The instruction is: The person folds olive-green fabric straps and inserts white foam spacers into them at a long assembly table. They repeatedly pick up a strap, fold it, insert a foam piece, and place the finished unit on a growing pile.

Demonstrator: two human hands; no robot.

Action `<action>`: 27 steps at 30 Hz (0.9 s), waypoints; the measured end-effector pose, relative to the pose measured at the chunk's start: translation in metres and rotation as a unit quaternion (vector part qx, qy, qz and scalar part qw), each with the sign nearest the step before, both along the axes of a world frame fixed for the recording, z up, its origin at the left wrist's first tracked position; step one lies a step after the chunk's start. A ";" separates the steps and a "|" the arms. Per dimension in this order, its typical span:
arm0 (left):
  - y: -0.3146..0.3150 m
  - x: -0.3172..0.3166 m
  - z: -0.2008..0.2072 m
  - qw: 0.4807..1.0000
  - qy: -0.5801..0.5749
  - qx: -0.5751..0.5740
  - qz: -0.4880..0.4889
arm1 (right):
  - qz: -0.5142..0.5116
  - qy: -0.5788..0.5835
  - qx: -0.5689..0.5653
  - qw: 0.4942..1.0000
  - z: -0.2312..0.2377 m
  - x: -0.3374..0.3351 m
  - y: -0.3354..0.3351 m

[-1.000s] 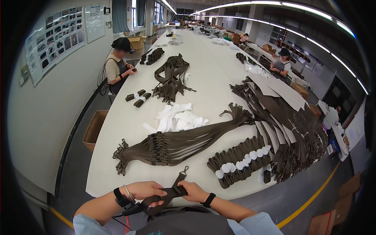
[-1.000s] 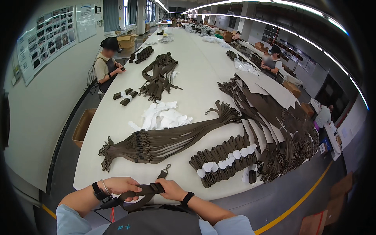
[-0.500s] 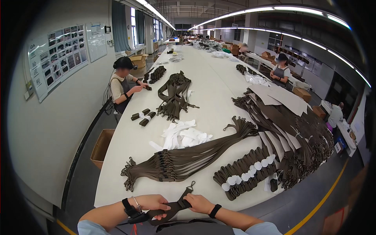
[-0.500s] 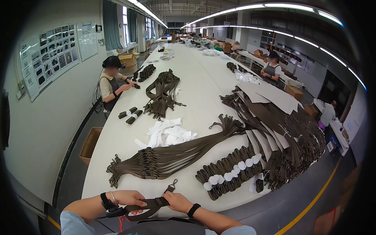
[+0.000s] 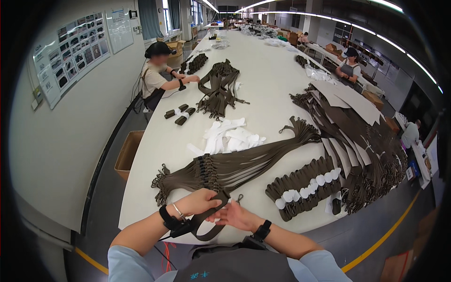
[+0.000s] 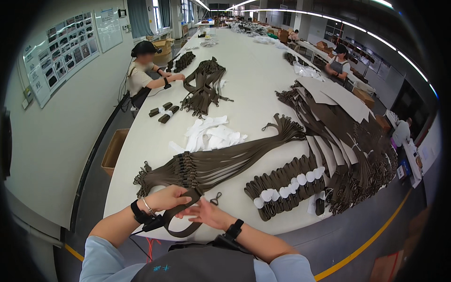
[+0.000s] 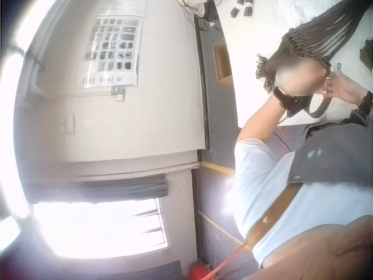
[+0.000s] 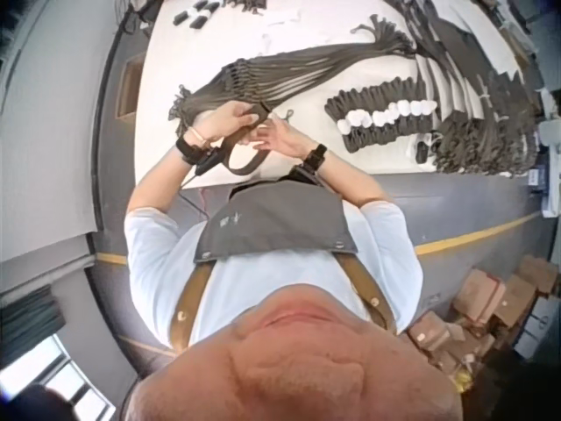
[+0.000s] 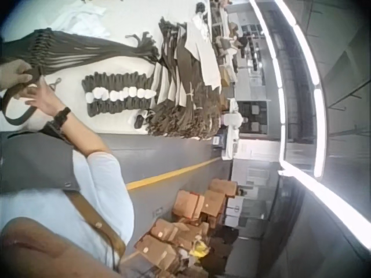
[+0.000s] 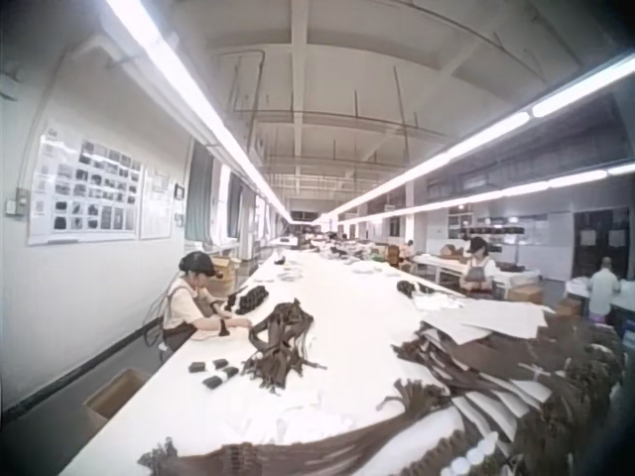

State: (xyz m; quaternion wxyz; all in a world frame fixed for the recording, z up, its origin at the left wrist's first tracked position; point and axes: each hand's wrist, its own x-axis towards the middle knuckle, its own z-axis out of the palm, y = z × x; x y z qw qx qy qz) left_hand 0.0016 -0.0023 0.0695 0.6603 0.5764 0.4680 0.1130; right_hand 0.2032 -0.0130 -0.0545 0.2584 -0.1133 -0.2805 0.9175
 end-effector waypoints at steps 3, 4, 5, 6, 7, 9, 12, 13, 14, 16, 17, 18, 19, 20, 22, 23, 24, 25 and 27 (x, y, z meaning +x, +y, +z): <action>-0.012 0.016 -0.015 0.989 0.002 0.143 0.036 | -0.121 0.018 0.016 0.992 0.032 -0.013 0.020; -0.017 0.021 -0.019 0.986 -0.035 0.140 0.087 | -0.179 -0.039 0.078 0.980 0.056 -0.016 0.019; -0.022 0.025 -0.020 0.978 -0.072 0.139 0.137 | -0.236 -0.096 0.143 0.956 0.080 -0.018 0.014; -0.020 0.028 -0.022 0.975 -0.111 0.109 0.160 | -0.259 -0.143 0.224 0.928 0.092 -0.015 0.011; -0.020 0.031 -0.021 0.971 -0.135 0.104 0.168 | -0.274 -0.162 0.324 0.891 0.097 -0.013 0.016; -0.019 0.035 -0.019 0.960 -0.186 0.094 0.188 | -0.281 -0.179 0.447 0.830 0.101 -0.011 0.023; -0.013 0.032 0.001 0.975 -0.116 0.109 0.158 | -0.286 -0.187 0.545 0.766 0.100 -0.007 0.031; -0.014 0.032 0.005 0.979 -0.098 0.111 0.143 | -0.293 -0.193 0.592 0.726 0.100 -0.006 0.037; -0.017 0.023 -0.012 0.964 -0.191 0.122 0.140 | -0.278 -0.209 0.566 0.748 0.119 -0.009 0.030; -0.016 0.008 -0.010 0.954 -0.284 0.062 0.070 | -0.236 -0.222 0.637 0.699 0.139 -0.005 0.036; -0.010 -0.001 -0.035 0.898 -0.440 -0.007 0.008 | -0.248 -0.192 0.730 0.607 0.142 -0.007 0.044; -0.013 -0.005 -0.034 0.897 -0.439 -0.043 0.031 | -0.238 -0.205 0.768 0.558 0.143 -0.007 0.047; -0.015 -0.009 -0.029 0.894 -0.438 -0.079 0.054 | -0.226 -0.216 0.803 0.507 0.148 -0.007 0.048; -0.018 -0.011 -0.026 0.889 -0.436 -0.117 0.075 | -0.214 -0.229 0.834 0.454 0.154 -0.005 0.044; -0.015 -0.023 -0.039 0.842 -0.503 -0.195 0.025 | -0.183 -0.286 0.850 0.403 0.158 -0.001 0.047; -0.016 -0.029 -0.040 0.836 -0.519 -0.177 -0.015 | -0.167 -0.306 0.857 0.379 0.161 0.002 0.048; -0.021 -0.030 -0.034 0.848 -0.506 -0.161 -0.007 | -0.148 -0.309 0.861 0.376 0.163 0.003 0.048; -0.023 -0.033 -0.038 0.868 -0.477 -0.137 -0.016 | -0.128 -0.311 0.865 0.373 0.165 0.004 0.048; -0.023 -0.039 -0.044 0.904 -0.418 -0.085 -0.038 | -0.093 -0.310 0.871 0.369 0.165 0.006 0.048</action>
